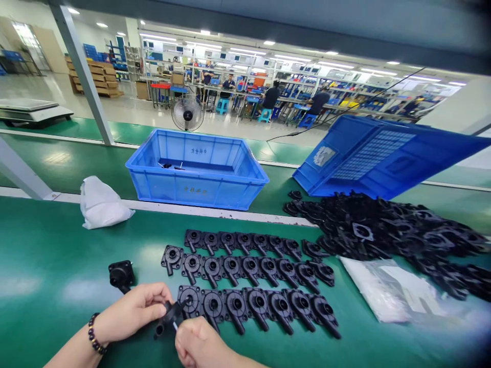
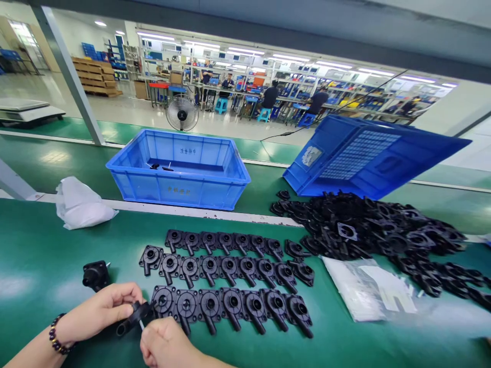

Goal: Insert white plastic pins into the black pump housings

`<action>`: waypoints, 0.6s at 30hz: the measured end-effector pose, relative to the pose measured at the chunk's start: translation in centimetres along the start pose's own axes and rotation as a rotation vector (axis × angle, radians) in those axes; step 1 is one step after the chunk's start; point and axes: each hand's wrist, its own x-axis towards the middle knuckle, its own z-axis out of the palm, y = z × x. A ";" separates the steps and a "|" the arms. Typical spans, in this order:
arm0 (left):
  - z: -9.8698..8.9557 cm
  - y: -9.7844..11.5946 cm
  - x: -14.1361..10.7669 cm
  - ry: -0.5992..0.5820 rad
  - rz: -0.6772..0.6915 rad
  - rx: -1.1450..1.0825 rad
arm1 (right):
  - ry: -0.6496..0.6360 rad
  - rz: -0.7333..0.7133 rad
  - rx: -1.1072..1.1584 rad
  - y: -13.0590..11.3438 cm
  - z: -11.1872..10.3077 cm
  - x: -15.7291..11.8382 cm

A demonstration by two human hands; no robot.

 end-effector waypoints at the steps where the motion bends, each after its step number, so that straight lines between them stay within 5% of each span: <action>1: 0.0 0.1 0.0 0.007 0.004 0.013 | 0.008 -0.007 -0.007 0.1 0.0 0.1; 5: -0.6 0.8 -0.7 0.117 0.059 0.099 | 0.049 -0.115 0.017 0.7 -0.5 0.7; 13: -3.4 0.7 -2.6 0.631 0.281 0.647 | 0.107 -0.163 -0.150 1.0 -0.8 0.8; 15: -3.5 0.6 -2.6 0.658 0.305 0.816 | 0.116 -0.148 -0.161 0.8 -0.7 0.8; 18: -3.0 0.5 -2.2 0.541 0.270 0.999 | 0.111 -0.138 -0.166 0.7 -0.7 0.9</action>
